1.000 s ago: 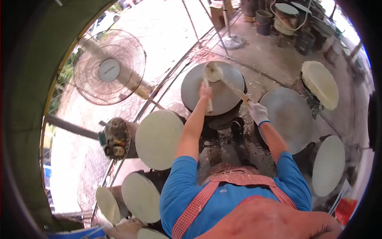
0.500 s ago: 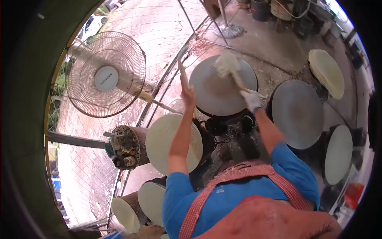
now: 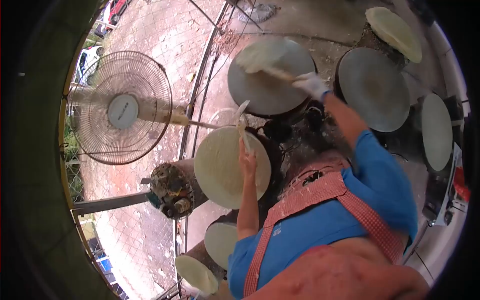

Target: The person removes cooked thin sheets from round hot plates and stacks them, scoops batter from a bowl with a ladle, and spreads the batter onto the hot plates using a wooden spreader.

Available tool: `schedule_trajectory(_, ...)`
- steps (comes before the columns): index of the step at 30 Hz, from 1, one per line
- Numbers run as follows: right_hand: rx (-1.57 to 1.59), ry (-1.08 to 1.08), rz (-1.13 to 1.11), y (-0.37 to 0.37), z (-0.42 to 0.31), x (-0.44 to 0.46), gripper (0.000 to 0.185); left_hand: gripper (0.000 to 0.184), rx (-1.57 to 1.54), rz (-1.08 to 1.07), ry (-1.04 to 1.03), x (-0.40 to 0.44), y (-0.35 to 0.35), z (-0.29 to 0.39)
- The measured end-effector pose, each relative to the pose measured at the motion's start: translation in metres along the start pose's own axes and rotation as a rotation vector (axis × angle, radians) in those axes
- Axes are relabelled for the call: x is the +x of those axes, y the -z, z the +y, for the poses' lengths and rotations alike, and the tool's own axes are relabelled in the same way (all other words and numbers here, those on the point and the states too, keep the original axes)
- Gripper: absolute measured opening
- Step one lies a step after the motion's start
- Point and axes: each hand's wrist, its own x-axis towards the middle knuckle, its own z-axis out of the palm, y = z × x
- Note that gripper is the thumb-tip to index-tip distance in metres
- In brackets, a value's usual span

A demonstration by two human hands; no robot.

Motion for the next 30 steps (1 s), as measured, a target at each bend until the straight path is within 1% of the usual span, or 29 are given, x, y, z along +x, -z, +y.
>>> schedule_trajectory(1,0.25,0.002,0.024,0.021,-0.004,-0.011,0.031,0.068,0.055,0.022,-0.083,0.007,0.0,0.002)
schedule_trajectory(2,0.487,0.01,0.072,0.027,0.075,0.024,0.03,0.068,0.112,0.05,-0.165,0.013,0.0,0.005)
schedule_trajectory(3,0.471,0.014,0.14,0.013,0.085,0.032,0.031,0.068,0.041,0.039,-0.126,0.005,-0.002,0.019)
schedule_trajectory(4,0.461,0.009,0.209,0.001,0.09,0.022,0.031,0.067,-0.022,0.021,-0.081,-0.005,-0.001,0.028)
schedule_trajectory(5,0.451,-0.065,0.147,-0.014,0.065,0.009,0.031,0.067,-0.026,0.025,-0.099,-0.01,0.001,0.038)
schedule_trajectory(7,0.465,-0.217,0.0,-0.021,0.014,-0.009,0.029,0.066,-0.097,0.002,0.007,-0.014,-0.005,0.051)
schedule_trajectory(8,0.497,-0.301,-0.087,-0.015,0.003,-0.008,0.028,0.066,-0.109,0.016,-0.008,-0.014,-0.009,0.051)
schedule_trajectory(9,0.499,-0.321,-0.165,0.003,0.009,0.002,0.027,0.066,-0.069,0.006,0.013,-0.013,-0.01,0.05)
schedule_trajectory(10,0.466,-0.22,-0.111,0.016,0.033,0.017,0.028,0.067,-0.016,0.001,0.04,-0.014,-0.005,0.048)
schedule_trajectory(11,0.404,-0.242,-0.07,0.041,0.01,0.012,0.027,0.067,-0.002,0.025,0.032,-0.016,-0.002,0.043)
schedule_trajectory(12,0.478,-0.257,0.011,0.056,0.017,0.024,0.029,0.067,0.023,0.063,-0.028,-0.013,-0.008,0.037)
schedule_trajectory(13,0.494,-0.285,0.055,0.062,0.014,0.036,0.029,0.067,0.046,0.094,-0.081,-0.01,-0.014,0.035)
schedule_trajectory(14,0.508,-0.327,0.099,0.065,0.014,0.041,0.03,0.067,0.053,0.102,-0.077,-0.013,-0.015,0.041)
schedule_trajectory(15,0.511,-0.331,0.091,0.057,0.015,0.042,0.03,0.067,0.001,0.081,-0.061,-0.017,-0.017,0.048)
schedule_trajectory(17,0.462,-0.37,-0.211,0.039,0.016,0.039,0.031,0.067,-0.053,0.064,-0.046,-0.015,-0.019,0.054)
schedule_trajectory(19,0.499,-0.372,-0.279,0.046,0.029,0.039,0.031,0.067,-0.095,0.103,0.107,-0.025,-0.02,0.049)
schedule_trajectory(20,0.541,-0.359,-0.332,0.056,0.036,0.043,0.03,0.067,-0.1,0.113,0.111,-0.033,-0.022,0.052)
schedule_trajectory(21,0.398,-0.384,-0.348,0.079,0.032,0.052,0.031,0.067,-0.125,0.138,0.105,-0.044,-0.022,0.063)
schedule_trajectory(22,0.401,-0.371,-0.358,0.094,0.04,0.074,0.031,0.067,-0.148,0.163,0.094,-0.05,-0.022,0.074)
schedule_trajectory(23,0.43,-0.37,-0.224,0.108,0.051,0.095,0.029,0.067,-0.141,0.175,0.093,-0.055,-0.022,0.081)
schedule_trajectory(24,0.457,-0.382,-0.09,0.111,0.055,0.103,0.026,0.067,-0.194,0.194,0.141,-0.064,-0.023,0.087)
schedule_trajectory(25,0.46,-0.395,-0.097,0.101,0.062,0.104,0.026,0.068,-0.25,0.21,0.192,-0.071,-0.025,0.088)
schedule_trajectory(26,0.418,-0.205,-0.198,0.081,0.064,0.101,0.026,0.068,-0.243,0.211,0.207,-0.076,-0.024,0.083)
schedule_trajectory(29,0.439,-0.332,-0.391,0.048,0.067,0.083,0.028,0.069,-0.331,0.227,0.274,-0.081,-0.028,0.064)
schedule_trajectory(30,0.442,-0.426,-0.42,0.054,0.063,0.078,0.029,0.069,-0.368,0.234,0.295,-0.083,-0.028,0.061)
